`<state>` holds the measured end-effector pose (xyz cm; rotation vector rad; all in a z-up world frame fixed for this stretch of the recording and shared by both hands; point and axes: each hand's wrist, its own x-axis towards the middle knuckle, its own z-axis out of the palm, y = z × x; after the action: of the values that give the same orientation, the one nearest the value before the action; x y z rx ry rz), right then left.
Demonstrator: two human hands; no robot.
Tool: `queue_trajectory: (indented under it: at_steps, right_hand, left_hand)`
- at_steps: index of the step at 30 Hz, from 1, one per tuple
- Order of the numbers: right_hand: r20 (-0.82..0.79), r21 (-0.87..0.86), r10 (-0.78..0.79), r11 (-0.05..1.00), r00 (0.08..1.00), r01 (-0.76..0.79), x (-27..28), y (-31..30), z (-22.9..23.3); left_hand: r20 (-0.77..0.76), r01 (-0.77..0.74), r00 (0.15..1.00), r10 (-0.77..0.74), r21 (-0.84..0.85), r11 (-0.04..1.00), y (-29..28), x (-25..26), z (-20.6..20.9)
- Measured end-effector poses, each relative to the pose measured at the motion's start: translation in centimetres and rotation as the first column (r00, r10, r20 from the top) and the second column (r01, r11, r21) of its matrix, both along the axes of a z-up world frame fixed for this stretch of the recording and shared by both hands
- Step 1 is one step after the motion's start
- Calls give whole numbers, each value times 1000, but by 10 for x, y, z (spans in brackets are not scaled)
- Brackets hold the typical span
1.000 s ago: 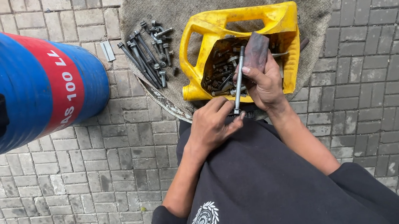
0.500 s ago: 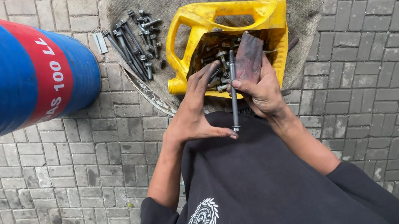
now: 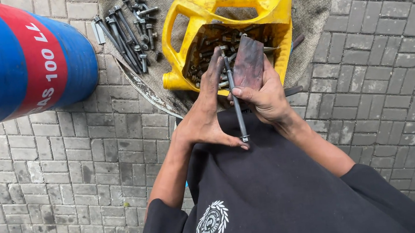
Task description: The person holds a bolt and rotates it in their hands, then uses a wire brush to scrub the bolt's surface. They continue to scrub the bolt with the wire brush, rotating it to clean different sides.
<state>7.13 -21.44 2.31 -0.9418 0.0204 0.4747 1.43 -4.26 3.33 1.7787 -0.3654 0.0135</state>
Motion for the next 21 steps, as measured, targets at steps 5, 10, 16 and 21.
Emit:
queue_trajectory:
  at_steps: [5,10,16,21]
  right_hand:
    - [32,-2,-8,1000,999,8,2,15,2]
    - [32,-44,-13,999,999,15,-7,30,13]
    - [-70,-32,-98,995,993,96,-18,21,1]
    - [266,-373,-167,890,949,261,-7,-52,-14]
  left_hand:
    - [22,-6,1000,6,-7,1000,7,0,-1]
    - [79,-67,995,68,-10,998,17,-4,-2]
    - [111,-20,993,36,-141,990,20,-2,-13]
    - [97,-31,993,68,-339,940,21,-5,-32]
